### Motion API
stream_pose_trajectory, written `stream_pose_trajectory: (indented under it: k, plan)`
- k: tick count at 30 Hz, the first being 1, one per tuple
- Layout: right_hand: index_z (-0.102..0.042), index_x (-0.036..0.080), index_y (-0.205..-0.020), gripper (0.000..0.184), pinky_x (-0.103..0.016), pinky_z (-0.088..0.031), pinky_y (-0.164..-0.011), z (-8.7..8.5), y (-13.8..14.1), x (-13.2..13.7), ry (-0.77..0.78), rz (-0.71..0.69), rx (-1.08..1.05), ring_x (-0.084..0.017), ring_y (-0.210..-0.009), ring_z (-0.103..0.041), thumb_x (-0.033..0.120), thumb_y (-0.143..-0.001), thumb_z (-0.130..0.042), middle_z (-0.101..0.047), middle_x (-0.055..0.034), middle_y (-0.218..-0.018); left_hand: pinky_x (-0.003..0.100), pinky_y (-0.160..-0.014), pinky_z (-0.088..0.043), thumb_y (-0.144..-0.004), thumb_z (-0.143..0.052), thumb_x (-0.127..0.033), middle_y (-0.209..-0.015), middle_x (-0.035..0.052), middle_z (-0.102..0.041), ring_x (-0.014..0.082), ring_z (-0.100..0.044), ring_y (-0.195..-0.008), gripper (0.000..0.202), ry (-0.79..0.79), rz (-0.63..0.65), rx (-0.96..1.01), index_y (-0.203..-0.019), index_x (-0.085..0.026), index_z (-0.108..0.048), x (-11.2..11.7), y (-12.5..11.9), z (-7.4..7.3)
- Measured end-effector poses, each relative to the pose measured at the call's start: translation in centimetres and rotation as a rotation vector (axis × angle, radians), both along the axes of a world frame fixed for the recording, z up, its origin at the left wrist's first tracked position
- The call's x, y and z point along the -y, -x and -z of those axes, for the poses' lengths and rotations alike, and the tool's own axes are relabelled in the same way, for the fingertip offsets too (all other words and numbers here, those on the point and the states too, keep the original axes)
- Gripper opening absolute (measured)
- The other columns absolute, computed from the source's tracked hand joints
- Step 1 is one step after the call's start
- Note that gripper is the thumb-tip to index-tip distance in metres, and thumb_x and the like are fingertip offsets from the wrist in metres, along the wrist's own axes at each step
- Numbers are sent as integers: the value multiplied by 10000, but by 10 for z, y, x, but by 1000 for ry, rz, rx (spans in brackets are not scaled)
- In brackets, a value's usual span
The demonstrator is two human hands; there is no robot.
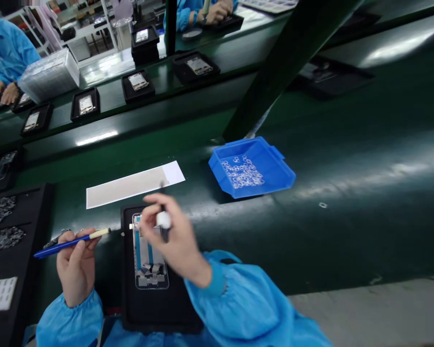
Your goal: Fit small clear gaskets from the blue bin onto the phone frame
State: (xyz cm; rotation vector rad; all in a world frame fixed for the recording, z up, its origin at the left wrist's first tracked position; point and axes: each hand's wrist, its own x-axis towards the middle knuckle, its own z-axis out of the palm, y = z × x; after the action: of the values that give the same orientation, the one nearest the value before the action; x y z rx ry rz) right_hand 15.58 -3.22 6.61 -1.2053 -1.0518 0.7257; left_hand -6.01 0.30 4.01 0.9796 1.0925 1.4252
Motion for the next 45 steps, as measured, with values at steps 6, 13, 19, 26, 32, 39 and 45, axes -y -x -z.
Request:
stream_pose_trajectory:
  k: [6, 13, 19, 26, 32, 39, 45]
  plan:
    - [-594, 215, -1072, 319, -410, -508, -731, 12, -152, 5, 245, 758, 625, -238, -716, -633, 251, -767, -678, -651, -19, -767, 263, -779, -593, -764, -788, -302, -858, 15, -747, 167, -710, -869, 321, -28, 36, -57, -906, -213, -514, -4, -6, -1]
    - [-564, 229, -1168, 384, -452, -479, -842, 12, -153, 15, 195, 650, 819, -294, -948, -643, 158, -798, -638, -706, -90, -1110, 231, -790, -576, -800, -752, -244, -936, -7, -677, 134, -673, -894, 256, -87, 98, -267, -901, -217, -518, -2, -17, -8]
    - [-593, 213, -1091, 255, -335, -474, -753, 26, -69, 6, 80, 55, 589, -213, -821, -630, 75, -879, -564, -721, -34, -894, 275, -753, -581, -798, -736, -160, -912, 21, -714, 168, -715, -850, 363, -232, 204, -587, -1009, -220, -448, -5, -34, -15]
    - [-598, 172, -1144, 338, -336, -313, -700, 50, -33, -10, 209, -153, 720, -221, -839, -538, -3, -859, -547, -725, -56, -954, 374, -841, -552, -818, -709, -156, -983, 53, -690, 217, -695, -956, 307, -289, 358, -752, -1010, -212, -476, -22, -49, -13]
    - [-599, 180, -1128, 259, -343, -306, -749, 52, -33, -10, 182, -142, 652, -213, -842, -542, 72, -894, -580, -729, -43, -974, 427, -895, -526, -760, -760, -158, -997, 62, -690, 245, -676, -979, 325, -254, 453, -793, -977, -218, -525, -33, -55, -18]
    - [-587, 197, -1150, 331, -351, -303, -774, 56, -33, -11, 196, -147, 629, -211, -870, -560, 29, -866, -566, -727, -24, -974, 406, -868, -526, -792, -716, -142, -994, 61, -699, 235, -678, -976, 265, -307, 556, -882, -972, -216, -536, -39, -62, -29]
    - [-598, 181, -1156, 298, -354, -299, -775, 55, -33, -11, 203, -148, 636, -215, -871, -556, 54, -890, -554, -709, -42, -937, 390, -877, -516, -803, -694, -116, -1018, 58, -692, 227, -666, -1001, 270, -365, 589, -970, -1000, -216, -538, -40, -62, -30]
